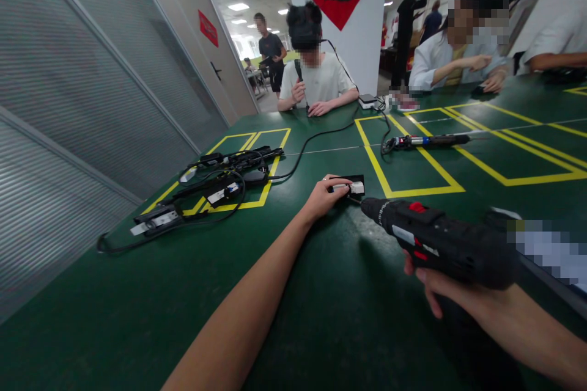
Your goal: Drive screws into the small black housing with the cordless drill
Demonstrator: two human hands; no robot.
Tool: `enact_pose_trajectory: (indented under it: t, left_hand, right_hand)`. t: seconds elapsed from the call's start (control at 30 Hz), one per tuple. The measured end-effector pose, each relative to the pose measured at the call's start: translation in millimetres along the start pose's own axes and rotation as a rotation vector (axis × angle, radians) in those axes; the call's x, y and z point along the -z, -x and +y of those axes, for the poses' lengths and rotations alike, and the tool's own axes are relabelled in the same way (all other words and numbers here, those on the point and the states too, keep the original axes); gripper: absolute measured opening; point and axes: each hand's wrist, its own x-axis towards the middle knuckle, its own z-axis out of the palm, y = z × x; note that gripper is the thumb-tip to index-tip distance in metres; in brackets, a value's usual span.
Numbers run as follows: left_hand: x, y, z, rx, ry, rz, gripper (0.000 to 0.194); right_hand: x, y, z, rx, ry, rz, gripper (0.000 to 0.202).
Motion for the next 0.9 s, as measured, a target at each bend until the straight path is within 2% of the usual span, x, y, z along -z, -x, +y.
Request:
enact_pose_trajectory:
  t: [0.1, 0.17, 0.3, 0.4, 0.5, 0.6, 0.7, 0.9]
  left_hand:
    - [-0.2, 0, -1, 0.0, 0.003, 0.004, 0.03]
    - [-0.4, -1, 0, 0.005, -0.003, -0.001, 0.03]
    - [-0.1, -2, 3, 0.008, -0.008, -0.013, 0.03]
    - [0.1, -2, 3, 0.015, -0.014, -0.013, 0.03]
    - [0.0, -1, 0, 0.006, -0.009, -0.011, 0.03]
    - [0.0, -1, -2, -0.007, -0.001, -0.018, 0.03]
    - [0.4, -1, -3, -0.008, 0.001, -0.025, 0.03]
    - [1.0, -2, -3, -0.008, -0.001, -0.026, 0.03]
  right_hand:
    - [-1, 3, -2, -0.022, 0.001, -0.02, 0.043]
    - [-4, 3, -5, -0.01, -0.046, -0.017, 0.036]
    - [-12, -4, -4, 0.005, -0.192, 0.088, 0.024]
    - [-16, -9, 1, 0.017, -0.246, 0.106, 0.025]
    - [-12, -6, 3, 0.025, -0.182, 0.079, 0.026]
    - [-4, -1, 0, 0.002, -0.046, 0.052, 0.038]
    - [1, 0, -3, -0.007, -0.017, 0.029, 0.05]
    - [0, -3, 1, -0.015, -0.015, 0.005, 0.046]
